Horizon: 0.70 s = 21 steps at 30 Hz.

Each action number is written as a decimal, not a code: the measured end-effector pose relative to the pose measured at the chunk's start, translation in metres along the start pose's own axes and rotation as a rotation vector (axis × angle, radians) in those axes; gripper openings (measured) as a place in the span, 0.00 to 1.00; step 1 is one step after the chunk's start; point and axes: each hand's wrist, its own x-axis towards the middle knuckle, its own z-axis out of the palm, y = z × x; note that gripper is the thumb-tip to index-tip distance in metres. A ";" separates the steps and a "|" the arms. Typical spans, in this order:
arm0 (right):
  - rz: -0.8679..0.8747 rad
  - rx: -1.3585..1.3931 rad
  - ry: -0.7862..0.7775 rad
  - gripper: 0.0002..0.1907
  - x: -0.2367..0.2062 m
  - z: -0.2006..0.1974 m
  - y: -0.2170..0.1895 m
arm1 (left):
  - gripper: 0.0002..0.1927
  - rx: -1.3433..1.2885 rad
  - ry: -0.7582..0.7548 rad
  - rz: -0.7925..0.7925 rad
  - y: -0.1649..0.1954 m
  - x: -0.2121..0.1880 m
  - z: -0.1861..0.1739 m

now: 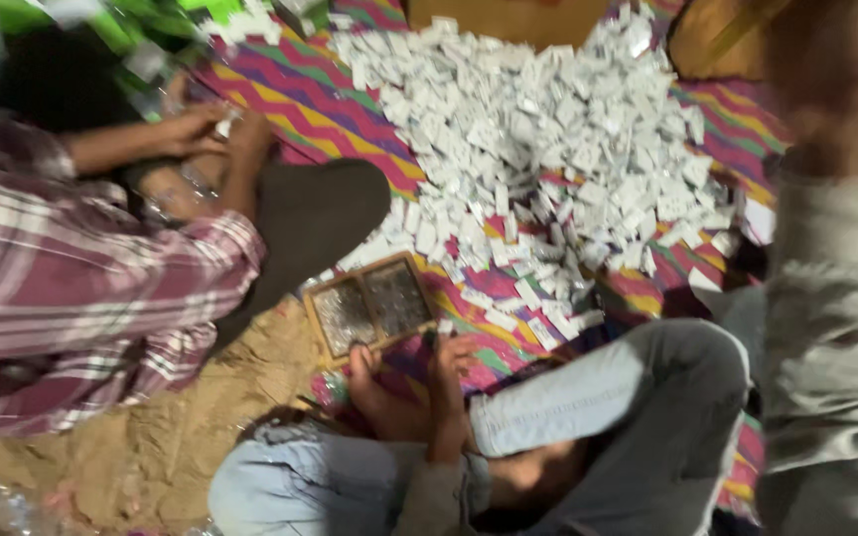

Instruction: The person sits cross-legged on a mat and repeatedly picks small white rectangular components from a pile. Using a yellow-handled screwdriver, they insert small metallic pieces into the components and place the finished units into a wooden box. The person continues this repetitive assembly process throughout the clip.

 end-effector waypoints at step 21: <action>0.245 -1.668 -0.569 0.27 -0.125 -0.142 0.334 | 0.22 0.023 0.028 -0.013 -0.039 0.036 -0.001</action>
